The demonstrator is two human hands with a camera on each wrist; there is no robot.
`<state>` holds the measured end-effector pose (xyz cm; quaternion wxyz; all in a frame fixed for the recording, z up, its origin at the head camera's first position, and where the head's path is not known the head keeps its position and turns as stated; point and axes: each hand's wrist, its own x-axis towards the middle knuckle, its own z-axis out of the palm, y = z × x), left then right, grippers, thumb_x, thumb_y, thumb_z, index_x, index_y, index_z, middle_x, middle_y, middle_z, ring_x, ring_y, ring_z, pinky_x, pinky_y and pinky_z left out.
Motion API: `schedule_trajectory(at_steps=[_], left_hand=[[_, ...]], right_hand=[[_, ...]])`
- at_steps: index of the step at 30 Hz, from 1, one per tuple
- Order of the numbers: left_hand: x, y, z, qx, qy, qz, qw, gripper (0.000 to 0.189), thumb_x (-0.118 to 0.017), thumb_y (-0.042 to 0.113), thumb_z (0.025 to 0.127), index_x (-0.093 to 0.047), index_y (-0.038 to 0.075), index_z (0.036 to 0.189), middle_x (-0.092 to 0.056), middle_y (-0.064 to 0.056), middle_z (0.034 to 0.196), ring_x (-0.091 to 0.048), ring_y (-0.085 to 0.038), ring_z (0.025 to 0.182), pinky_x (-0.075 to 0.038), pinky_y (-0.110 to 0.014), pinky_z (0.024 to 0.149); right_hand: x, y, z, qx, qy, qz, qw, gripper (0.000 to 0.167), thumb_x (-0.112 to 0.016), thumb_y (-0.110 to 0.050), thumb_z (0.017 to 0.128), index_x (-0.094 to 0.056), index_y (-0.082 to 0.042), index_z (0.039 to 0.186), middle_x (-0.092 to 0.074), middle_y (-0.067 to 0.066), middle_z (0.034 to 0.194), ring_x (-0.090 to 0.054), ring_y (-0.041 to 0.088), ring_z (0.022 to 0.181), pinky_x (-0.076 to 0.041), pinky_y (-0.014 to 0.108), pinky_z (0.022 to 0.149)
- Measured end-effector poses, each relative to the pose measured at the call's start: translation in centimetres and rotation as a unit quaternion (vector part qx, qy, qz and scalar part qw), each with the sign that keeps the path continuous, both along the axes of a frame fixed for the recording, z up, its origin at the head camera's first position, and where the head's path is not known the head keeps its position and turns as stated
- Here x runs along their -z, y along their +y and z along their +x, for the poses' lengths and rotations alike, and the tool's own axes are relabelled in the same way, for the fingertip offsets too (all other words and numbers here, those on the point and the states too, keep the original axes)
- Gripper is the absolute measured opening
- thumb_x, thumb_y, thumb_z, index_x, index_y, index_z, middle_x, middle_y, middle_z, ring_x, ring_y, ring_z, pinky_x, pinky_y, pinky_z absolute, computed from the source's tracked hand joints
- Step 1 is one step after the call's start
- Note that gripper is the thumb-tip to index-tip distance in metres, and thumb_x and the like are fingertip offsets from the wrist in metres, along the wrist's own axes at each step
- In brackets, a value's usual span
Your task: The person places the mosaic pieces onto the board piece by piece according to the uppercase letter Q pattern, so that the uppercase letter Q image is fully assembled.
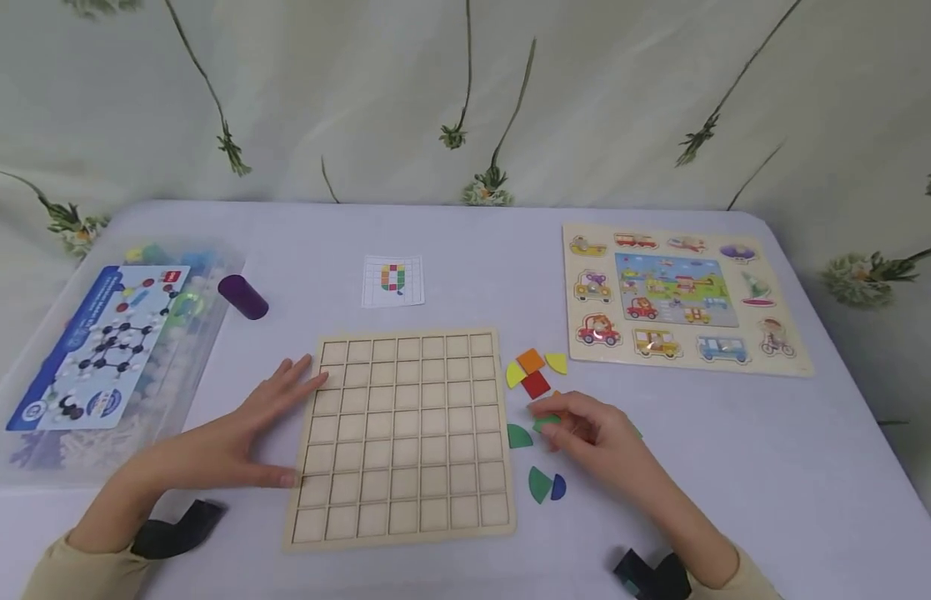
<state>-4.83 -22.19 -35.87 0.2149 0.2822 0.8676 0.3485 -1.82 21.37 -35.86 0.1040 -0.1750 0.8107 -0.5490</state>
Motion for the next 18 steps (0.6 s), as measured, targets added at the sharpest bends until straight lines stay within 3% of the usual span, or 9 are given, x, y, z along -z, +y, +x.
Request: schedule_trajectory(at_steps=[4,8,13,18], left_hand=[[0.5,-0.2,0.2,0.012,0.006,0.007,0.9999,0.102,-0.078,0.045,0.072,-0.017,0.022,0.151,0.008,-0.010,0.155,0.018,-0.032,0.136,0.001,-0.067,0.099],[0.9,-0.1,0.3,0.022,0.022,0.002,0.9995,0.104,-0.078,0.048,0.070,-0.017,0.020,0.151,0.007,-0.011,0.155,0.018,-0.032,0.136,0.004,-0.061,0.102],[0.9,0.0,0.7,0.026,0.046,-0.022,0.9983,0.107,-0.076,0.055,0.068,-0.018,0.021,0.151,0.006,-0.013,0.155,0.018,-0.035,0.136,0.006,-0.056,0.104],[0.7,-0.1,0.6,0.027,0.060,-0.041,0.9970,0.108,-0.075,0.058,0.067,-0.017,0.022,0.151,0.007,-0.014,0.155,0.018,-0.035,0.136,0.007,-0.051,0.106]], right_hand=[[0.7,-0.8,0.5,0.015,-0.010,0.005,0.9998,0.026,-0.064,0.002,0.086,-0.063,0.000,0.112,-0.059,0.010,0.085,-0.057,0.018,0.063,-0.048,0.022,0.057],[0.8,-1.4,1.0,0.050,-0.024,0.066,0.9963,0.028,-0.070,-0.002,0.082,-0.067,-0.006,0.110,-0.055,0.003,0.079,-0.052,0.014,0.057,-0.042,0.022,0.049],[0.9,-2.3,1.1,0.068,-0.004,0.138,0.9881,0.029,-0.075,-0.005,0.078,-0.071,-0.010,0.106,-0.054,-0.004,0.077,-0.050,0.009,0.056,-0.040,0.022,0.047],[1.2,-3.1,0.9,0.077,0.031,0.171,0.9818,0.029,-0.078,-0.003,0.074,-0.072,-0.009,0.102,-0.050,-0.006,0.075,-0.047,0.007,0.056,-0.039,0.021,0.046]])
